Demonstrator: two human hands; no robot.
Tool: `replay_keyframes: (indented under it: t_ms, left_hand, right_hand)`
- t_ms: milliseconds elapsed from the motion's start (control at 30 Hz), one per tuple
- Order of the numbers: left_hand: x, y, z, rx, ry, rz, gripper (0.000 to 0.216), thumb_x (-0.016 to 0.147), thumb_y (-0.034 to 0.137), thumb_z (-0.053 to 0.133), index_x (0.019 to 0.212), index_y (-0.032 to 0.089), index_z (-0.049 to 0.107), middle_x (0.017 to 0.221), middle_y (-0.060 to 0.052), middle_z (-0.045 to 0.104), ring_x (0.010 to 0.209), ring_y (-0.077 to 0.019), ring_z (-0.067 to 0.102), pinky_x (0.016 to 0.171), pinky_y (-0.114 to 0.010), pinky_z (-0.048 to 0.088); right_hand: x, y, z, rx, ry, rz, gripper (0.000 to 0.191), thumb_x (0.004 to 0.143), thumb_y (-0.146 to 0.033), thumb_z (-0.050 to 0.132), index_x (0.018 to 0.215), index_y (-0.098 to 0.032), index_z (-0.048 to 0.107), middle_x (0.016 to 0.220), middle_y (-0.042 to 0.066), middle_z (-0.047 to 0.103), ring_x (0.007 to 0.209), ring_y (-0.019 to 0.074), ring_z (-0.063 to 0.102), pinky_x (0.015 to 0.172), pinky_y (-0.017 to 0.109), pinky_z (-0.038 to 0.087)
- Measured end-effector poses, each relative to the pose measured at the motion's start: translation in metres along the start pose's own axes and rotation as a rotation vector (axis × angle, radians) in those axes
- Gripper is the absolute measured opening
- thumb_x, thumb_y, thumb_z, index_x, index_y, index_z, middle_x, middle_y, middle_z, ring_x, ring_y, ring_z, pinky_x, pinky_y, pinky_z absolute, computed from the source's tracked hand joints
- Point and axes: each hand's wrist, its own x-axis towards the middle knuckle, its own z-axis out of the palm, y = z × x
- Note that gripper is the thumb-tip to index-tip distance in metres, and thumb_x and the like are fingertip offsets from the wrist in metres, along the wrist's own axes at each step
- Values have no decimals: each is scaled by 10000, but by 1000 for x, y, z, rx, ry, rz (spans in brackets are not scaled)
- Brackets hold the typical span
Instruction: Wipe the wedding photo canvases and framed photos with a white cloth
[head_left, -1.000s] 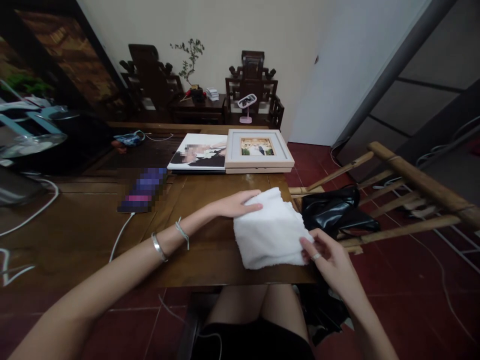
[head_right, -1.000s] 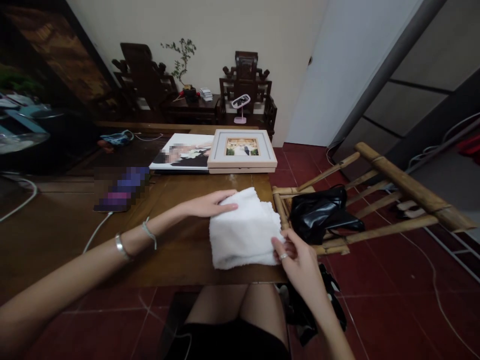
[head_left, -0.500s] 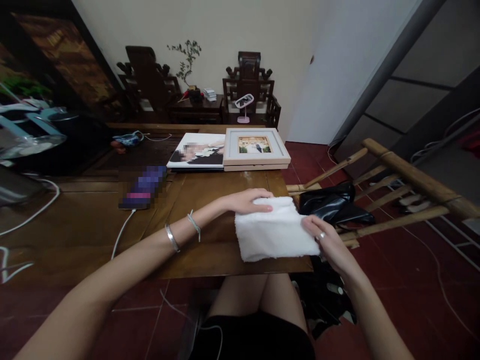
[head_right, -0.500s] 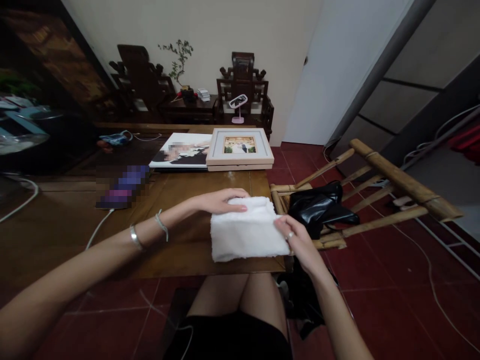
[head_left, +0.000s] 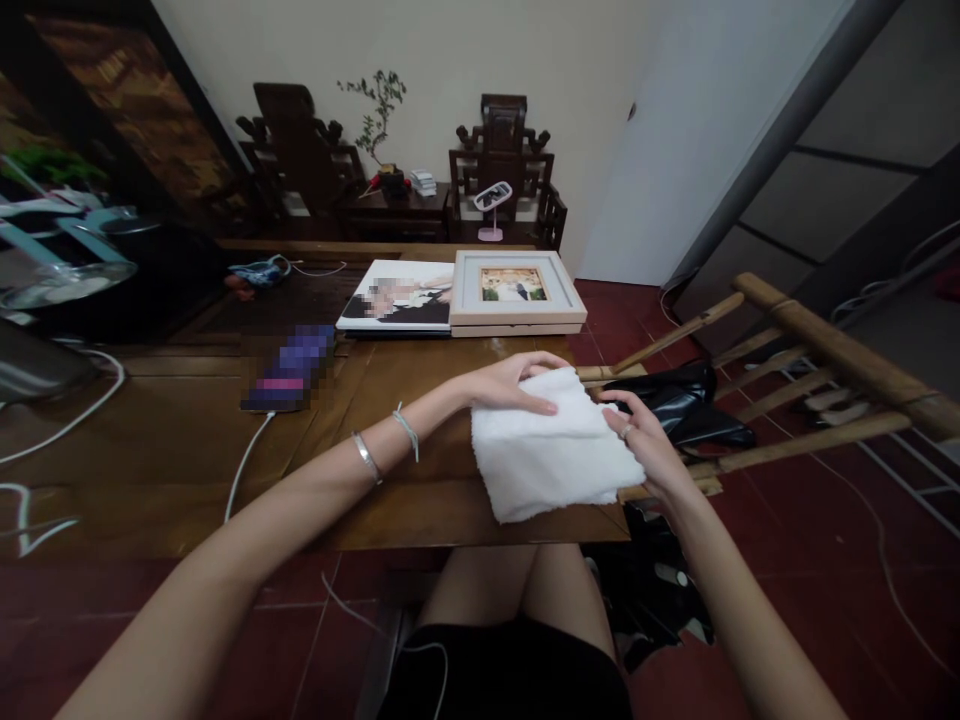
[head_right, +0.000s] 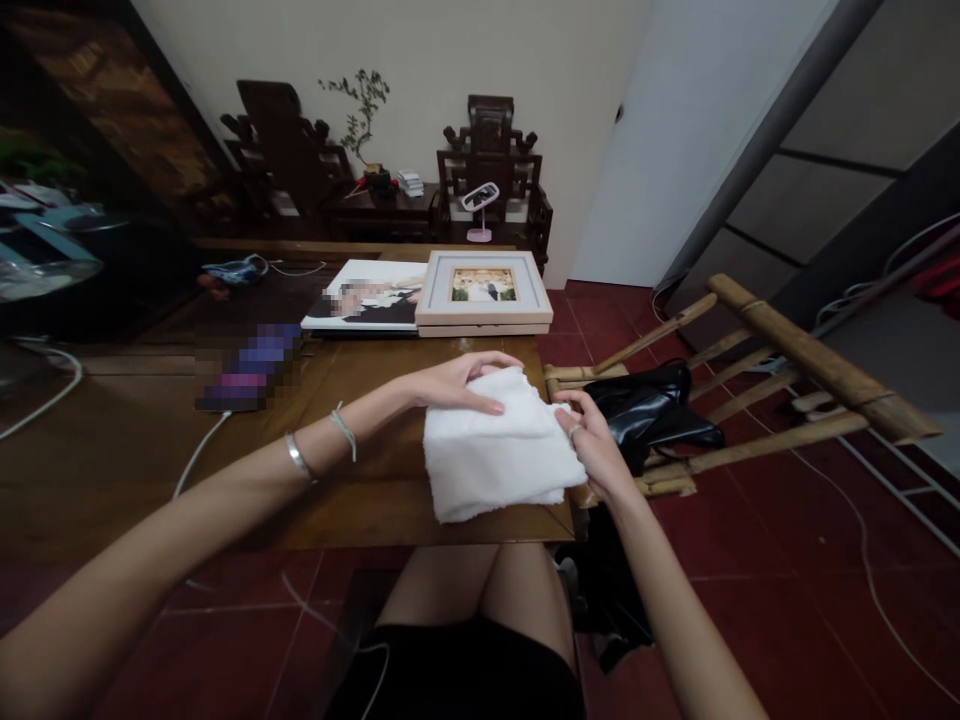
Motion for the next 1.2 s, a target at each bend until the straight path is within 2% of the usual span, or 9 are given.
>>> replay_keyframes:
  t_ms: [133,300,467,567,633,700,867,1100,1200]
  left_hand:
    - [3,5,1,6,-109,-8,530,694,394,736,1144,156,591,973,-83,639,820,-188,603,649,-291,463]
    - [14,1,4,21,-110,71,726,699,392,738,1333,205,439,862,-45,632,674,-144,567,578,-267,440]
    - [17,-1,2,71,-51,42,604,710,389,715,1243,192,510,1034,-82,601,865,-188,574,712,-304,464]
    - [19,-3,1,69,-76,-33,605,680,373,733,1213,180,520,1078,-91,580,946,-210,559,780,-322,458]
    - [20,-5,1,59,-64,-86,637,657,373,751,1211,169,512,1030,-90,587,907,-210,565,755,-328,464]
    - [21,-9,0,41,-21,-107,660,639,376,768,1208,166,510,974,-86,597,854,-206,574,721,-333,471]
    - [20,-20,-5,-29,27,-114,666,620,383,784,1190,166,519,940,-88,625,816,-205,602,702,-353,488]
    - [25,-27,-5,70,-1,-158,588,589,438,793,1068,148,609,950,-92,661,816,-223,637,680,-341,499]
    - [27,-23,-2,103,8,-177,586,581,437,795,1052,137,618,907,-88,674,762,-210,643,637,-323,495]
  right_hand:
    - [10,-7,3,19,-52,51,396,652,-360,620,997,-250,459,747,-24,629,499,134,504,453,235,343]
    - [18,-25,11,7,-137,-15,439,585,-198,527,1003,-270,415,805,-24,643,497,130,510,442,225,345]
    - [16,-32,14,-8,-105,-79,423,651,-269,546,1011,-292,324,817,-27,624,499,132,498,445,229,330]
    - [12,-32,13,-77,-74,-124,304,739,-394,551,958,-285,370,756,-43,585,497,122,451,456,230,315]
    - [8,-29,10,-141,-56,-143,232,786,-466,521,849,-257,443,697,-41,547,536,127,450,493,238,334]
    - [2,-25,5,-244,-21,-175,297,818,-519,485,744,-232,494,706,-16,554,626,151,492,570,259,376]
    - [-27,-10,-6,-566,67,-291,282,752,-501,627,759,-220,617,957,64,635,920,248,556,843,357,404]
    - [-68,5,-11,-241,-32,-349,141,787,-371,655,769,-239,608,1155,60,526,1063,222,527,913,318,399]
    - [-70,16,-15,-228,-72,-268,200,823,-410,603,753,-224,621,1102,55,549,1031,215,538,884,300,402]
